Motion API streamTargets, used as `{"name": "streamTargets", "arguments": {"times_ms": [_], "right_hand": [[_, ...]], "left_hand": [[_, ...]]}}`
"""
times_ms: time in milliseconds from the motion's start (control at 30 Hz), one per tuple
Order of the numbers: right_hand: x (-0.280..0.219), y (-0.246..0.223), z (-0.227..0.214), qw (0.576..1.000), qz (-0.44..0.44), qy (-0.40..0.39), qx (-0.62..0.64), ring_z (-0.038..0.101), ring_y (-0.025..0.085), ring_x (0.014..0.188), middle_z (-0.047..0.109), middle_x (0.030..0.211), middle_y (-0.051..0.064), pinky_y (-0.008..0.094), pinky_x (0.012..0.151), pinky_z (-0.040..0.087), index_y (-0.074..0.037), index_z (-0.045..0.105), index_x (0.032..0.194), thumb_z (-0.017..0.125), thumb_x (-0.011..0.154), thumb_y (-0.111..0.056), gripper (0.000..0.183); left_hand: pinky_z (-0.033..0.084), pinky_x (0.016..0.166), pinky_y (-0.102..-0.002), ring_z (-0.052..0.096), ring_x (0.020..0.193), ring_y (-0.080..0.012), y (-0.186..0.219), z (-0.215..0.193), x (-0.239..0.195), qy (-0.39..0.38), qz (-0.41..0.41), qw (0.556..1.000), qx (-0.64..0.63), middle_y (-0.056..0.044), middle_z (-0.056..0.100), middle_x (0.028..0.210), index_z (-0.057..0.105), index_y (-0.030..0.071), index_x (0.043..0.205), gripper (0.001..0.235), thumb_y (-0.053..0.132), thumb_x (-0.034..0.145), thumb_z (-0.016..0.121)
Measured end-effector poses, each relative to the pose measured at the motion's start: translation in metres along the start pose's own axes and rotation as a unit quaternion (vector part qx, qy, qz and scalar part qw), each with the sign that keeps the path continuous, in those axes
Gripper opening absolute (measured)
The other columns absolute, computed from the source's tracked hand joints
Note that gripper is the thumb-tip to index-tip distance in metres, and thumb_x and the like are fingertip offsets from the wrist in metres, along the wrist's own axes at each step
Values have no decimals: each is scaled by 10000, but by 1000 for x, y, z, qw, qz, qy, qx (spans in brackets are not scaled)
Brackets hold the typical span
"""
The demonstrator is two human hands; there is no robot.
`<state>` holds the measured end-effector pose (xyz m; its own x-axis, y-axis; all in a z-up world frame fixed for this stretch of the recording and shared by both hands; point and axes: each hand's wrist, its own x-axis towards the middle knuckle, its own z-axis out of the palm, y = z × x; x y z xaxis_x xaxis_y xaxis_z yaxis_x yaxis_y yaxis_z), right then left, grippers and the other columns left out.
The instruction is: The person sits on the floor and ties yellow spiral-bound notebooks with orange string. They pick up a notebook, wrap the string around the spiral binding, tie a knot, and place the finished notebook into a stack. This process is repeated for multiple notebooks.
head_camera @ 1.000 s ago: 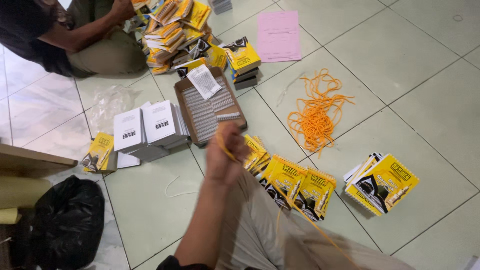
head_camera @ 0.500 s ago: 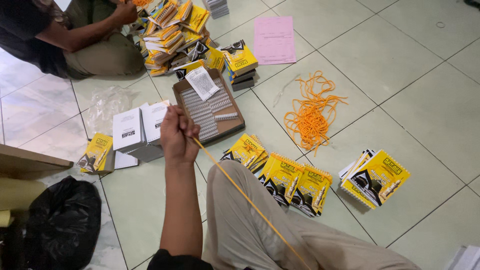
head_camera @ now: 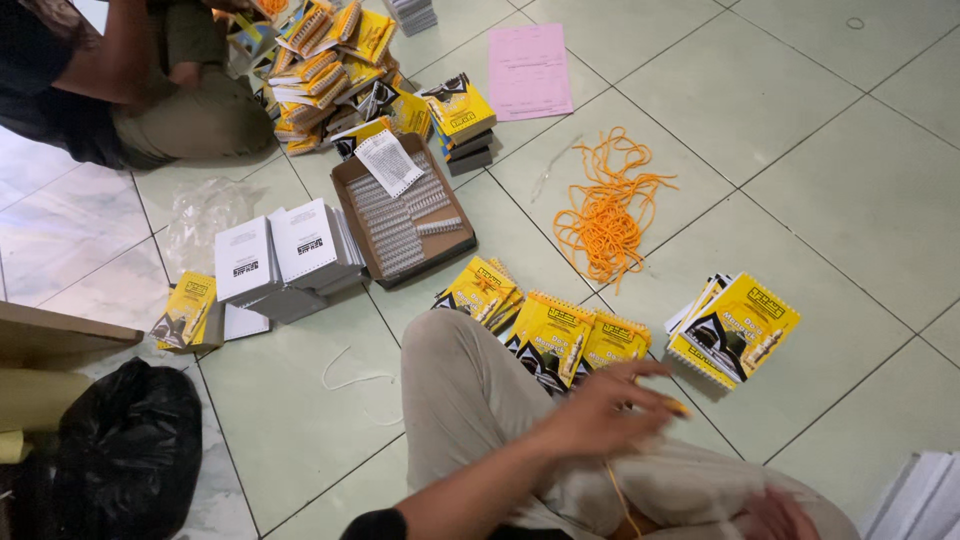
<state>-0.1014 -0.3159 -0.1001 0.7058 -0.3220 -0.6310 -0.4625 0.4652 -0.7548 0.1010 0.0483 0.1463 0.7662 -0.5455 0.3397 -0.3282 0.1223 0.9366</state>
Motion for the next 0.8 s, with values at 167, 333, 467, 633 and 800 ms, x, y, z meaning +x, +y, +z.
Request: {"name": "streamTargets", "arguments": {"times_ms": [167,333,467,633,800], "right_hand": [[-114,-96,212,960,-273,-55,-13,611,270,1084,595,1350,243,358,946,486,116,490,1447,528,977,-188,561],[-138,-120,215,968,-234,62,-66,298,132,540,374,605,53,282,502,200,65,719,1107,582,996,-80,228],[-164,-126,198,955,-166,159,-187,616,112,805,758,860,54,248,742,473,14,821,979,721,869,-28,155],[-174,-99,143,923,-276,190,-191,651,113,855,747,933,65,223,774,496,-14,783,1014,722,892,12,138],[-203,-114,138,914,-282,230,-179,636,147,857,728,938,103,243,758,488,28,764,1008,709,898,32,123]], "left_hand": [[372,1260,-383,510,1466,-252,-9,63,-5,-52,-66,995,51,-83,540,1590,643,428,1229,227,375,1012,599],[479,1076,-304,638,1199,-182,-10,44,14,-11,-48,998,26,-73,649,1284,744,249,1156,152,275,1040,651],[496,1023,-274,666,1080,-160,-19,49,18,-108,-37,993,-25,-42,663,1155,768,174,1118,132,194,1027,674],[443,1135,-369,626,1268,-249,-55,51,62,-165,4,983,76,-71,686,1307,656,131,1254,408,279,891,770],[351,1158,-520,364,1471,-423,-114,84,125,-235,43,913,332,-219,353,1612,351,128,1552,991,396,742,855]]}}
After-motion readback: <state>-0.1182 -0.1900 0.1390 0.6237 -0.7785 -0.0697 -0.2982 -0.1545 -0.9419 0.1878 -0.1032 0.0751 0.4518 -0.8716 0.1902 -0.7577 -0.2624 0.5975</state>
